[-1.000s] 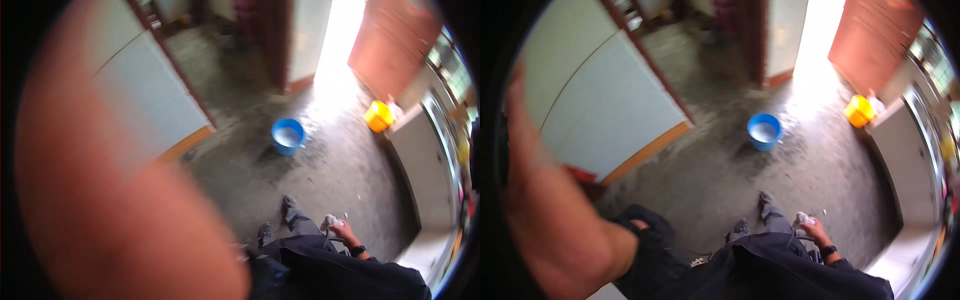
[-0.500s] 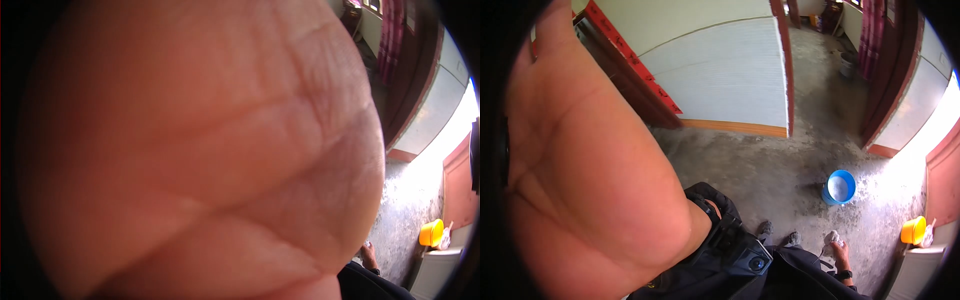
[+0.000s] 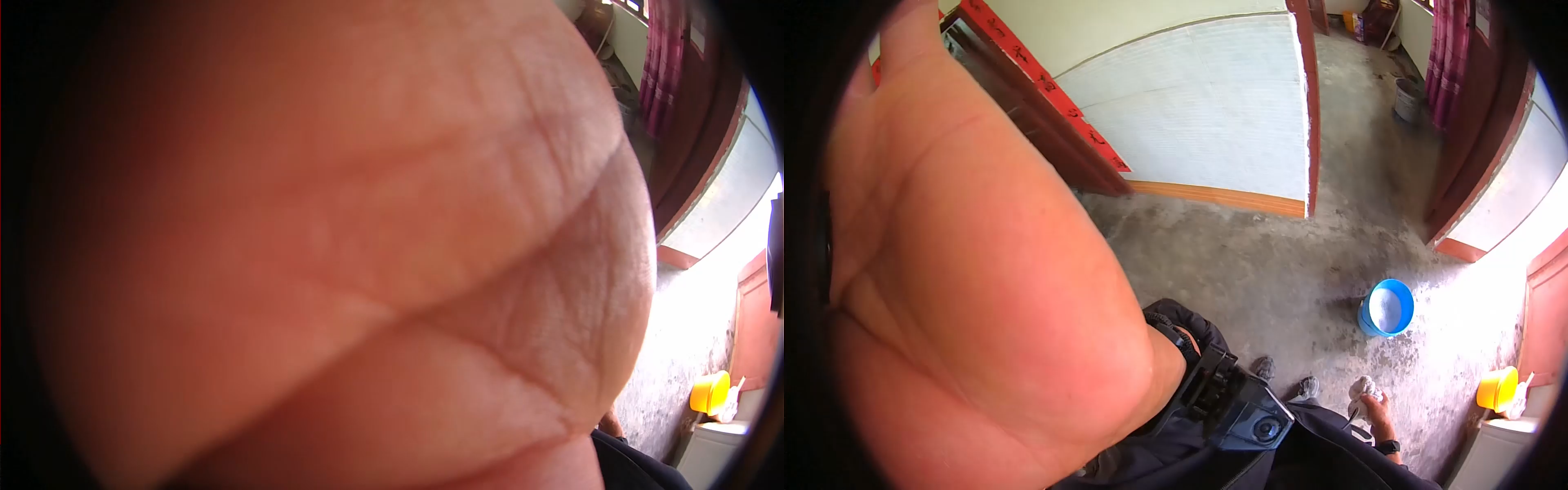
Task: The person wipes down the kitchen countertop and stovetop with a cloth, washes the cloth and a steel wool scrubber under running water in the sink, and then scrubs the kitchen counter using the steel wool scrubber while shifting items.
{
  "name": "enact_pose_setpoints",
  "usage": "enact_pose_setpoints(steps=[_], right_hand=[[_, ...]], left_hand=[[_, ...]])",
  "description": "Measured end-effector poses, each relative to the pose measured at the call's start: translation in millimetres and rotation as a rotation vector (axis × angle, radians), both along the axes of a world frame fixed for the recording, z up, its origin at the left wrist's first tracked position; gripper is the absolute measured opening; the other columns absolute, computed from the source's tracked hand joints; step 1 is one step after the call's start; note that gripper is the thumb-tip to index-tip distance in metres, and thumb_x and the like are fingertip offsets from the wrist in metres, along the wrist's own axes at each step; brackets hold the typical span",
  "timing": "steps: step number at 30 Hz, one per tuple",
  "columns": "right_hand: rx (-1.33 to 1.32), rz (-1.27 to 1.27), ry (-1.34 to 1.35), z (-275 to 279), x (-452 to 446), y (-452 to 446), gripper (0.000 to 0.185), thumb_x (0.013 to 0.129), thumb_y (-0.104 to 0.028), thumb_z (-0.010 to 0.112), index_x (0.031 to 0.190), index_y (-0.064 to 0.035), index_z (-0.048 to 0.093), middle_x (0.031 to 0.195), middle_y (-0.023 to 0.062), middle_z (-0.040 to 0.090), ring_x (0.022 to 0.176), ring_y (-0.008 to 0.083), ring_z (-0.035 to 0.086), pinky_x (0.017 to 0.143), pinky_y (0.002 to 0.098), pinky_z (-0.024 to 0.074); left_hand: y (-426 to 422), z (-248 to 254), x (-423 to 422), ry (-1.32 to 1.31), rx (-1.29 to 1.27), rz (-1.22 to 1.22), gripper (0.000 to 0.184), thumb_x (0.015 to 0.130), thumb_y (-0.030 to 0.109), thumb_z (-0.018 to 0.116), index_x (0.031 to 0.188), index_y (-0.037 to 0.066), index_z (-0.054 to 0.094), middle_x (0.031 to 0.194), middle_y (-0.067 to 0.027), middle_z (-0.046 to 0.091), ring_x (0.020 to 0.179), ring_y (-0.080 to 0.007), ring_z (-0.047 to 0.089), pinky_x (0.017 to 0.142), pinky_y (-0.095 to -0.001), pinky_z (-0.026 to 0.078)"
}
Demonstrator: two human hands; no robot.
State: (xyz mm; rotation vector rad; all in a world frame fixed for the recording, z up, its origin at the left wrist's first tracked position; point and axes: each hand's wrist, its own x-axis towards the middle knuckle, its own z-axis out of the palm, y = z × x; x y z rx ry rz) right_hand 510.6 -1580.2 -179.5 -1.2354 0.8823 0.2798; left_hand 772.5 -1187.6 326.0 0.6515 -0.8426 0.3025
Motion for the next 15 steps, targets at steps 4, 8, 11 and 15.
enact_pose_setpoints(steps=[4,8,11,15], right_hand=[[0.006,-0.033,0.053,24.2,3.6,4.0,0.055,0.077,-0.010,0.072,0.126,0.0028,0.050,0.100,0.0154,0.066,0.087,0.0253,0.067,0.075,0.0366,0.0558],[0.019,-0.011,0.017,19.3,13.2,-4.0,0.059,0.078,-0.010,0.072,0.129,0.0033,0.046,0.103,0.0163,0.065,0.088,0.0257,0.067,0.075,0.0368,0.0557],[-0.073,-0.027,0.058,45.6,24.4,4.0,0.061,0.078,-0.010,0.072,0.131,0.0038,0.045,0.104,0.0165,0.065,0.088,0.0260,0.067,0.076,0.0368,0.0556],[-0.105,-0.049,0.114,39.5,24.5,0.9,0.062,0.078,-0.011,0.072,0.131,0.0042,0.043,0.104,0.0164,0.065,0.088,0.0258,0.067,0.075,0.0365,0.0554]], left_hand=[[-0.5,-10.3,20.0,0.021,-0.006,-0.024,0.076,0.098,0.057,0.021,0.145,-0.001,0.034,0.148,-0.0264,0.035,0.138,-0.0400,0.033,0.110,-0.0468,0.031],[-6.6,-19.1,39.7,0.034,-0.008,-0.043,0.076,0.098,0.056,0.021,0.145,-0.002,0.034,0.148,-0.0265,0.035,0.138,-0.0403,0.033,0.110,-0.0470,0.031],[-9.4,-19.4,42.8,0.035,-0.005,-0.045,0.075,0.098,0.056,0.021,0.145,-0.002,0.034,0.148,-0.0266,0.035,0.138,-0.0405,0.032,0.111,-0.0471,0.031],[-13.5,-16.8,44.5,0.031,-0.004,-0.054,0.075,0.098,0.055,0.021,0.145,-0.002,0.034,0.148,-0.0267,0.034,0.138,-0.0407,0.032,0.111,-0.0473,0.030]])
